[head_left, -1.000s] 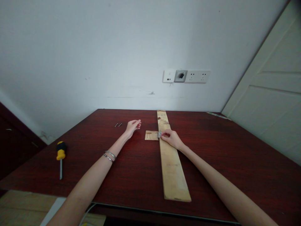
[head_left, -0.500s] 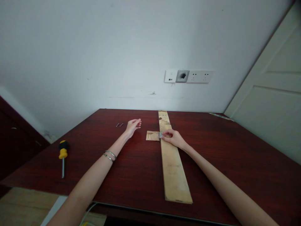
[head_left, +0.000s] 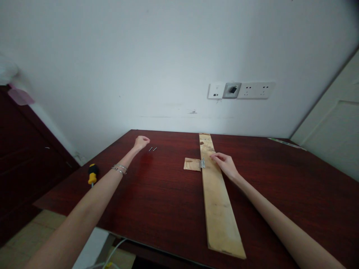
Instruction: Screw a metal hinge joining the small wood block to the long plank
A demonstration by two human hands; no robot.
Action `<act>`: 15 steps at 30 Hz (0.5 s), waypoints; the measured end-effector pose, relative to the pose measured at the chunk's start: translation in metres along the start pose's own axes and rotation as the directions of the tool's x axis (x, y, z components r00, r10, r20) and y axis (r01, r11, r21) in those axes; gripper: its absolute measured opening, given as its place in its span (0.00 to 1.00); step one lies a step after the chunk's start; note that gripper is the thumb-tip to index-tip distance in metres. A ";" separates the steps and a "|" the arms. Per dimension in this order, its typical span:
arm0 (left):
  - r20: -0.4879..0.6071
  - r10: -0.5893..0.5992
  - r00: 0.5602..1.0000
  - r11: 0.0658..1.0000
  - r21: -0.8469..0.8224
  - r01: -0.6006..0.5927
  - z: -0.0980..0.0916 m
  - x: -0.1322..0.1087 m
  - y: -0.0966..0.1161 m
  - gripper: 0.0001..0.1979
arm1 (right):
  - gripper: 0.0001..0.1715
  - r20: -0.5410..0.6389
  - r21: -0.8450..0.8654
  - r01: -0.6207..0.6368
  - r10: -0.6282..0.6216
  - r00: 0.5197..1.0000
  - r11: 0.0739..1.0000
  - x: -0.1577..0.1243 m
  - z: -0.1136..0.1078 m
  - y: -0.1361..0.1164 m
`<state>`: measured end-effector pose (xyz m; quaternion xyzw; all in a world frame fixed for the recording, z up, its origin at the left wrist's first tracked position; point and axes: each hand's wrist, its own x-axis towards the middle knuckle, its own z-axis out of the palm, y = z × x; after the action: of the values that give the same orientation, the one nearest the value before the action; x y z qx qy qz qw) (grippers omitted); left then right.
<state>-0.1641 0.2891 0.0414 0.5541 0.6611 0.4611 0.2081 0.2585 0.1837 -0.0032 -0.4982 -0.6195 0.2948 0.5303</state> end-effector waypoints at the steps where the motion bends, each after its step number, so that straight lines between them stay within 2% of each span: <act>1: 0.030 -0.006 1.000 0.999 0.051 0.004 -0.004 0.003 -0.004 0.03 | 0.15 0.002 0.002 -0.001 0.001 1.000 1.000 0.000 0.000 0.000; 7: 0.235 -0.035 0.971 0.974 0.227 -0.019 -0.008 0.007 -0.017 0.08 | 0.15 0.052 -0.059 0.018 -0.014 0.999 0.998 -0.001 0.000 0.003; 11: 0.264 -0.051 0.963 0.967 0.254 -0.018 -0.003 0.008 -0.017 0.08 | 0.15 0.069 -0.053 0.012 -0.008 0.998 0.999 -0.001 0.000 0.000; 15: 0.246 -0.047 0.968 0.975 0.221 -0.009 0.000 0.004 -0.013 0.07 | 0.15 0.056 -0.022 -0.005 0.006 0.998 1.000 0.000 0.000 -0.002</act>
<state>-0.1719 0.2938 0.0315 0.6210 0.6821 0.3091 0.2314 0.2583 0.1827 -0.0016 -0.4972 -0.6358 0.3033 0.5065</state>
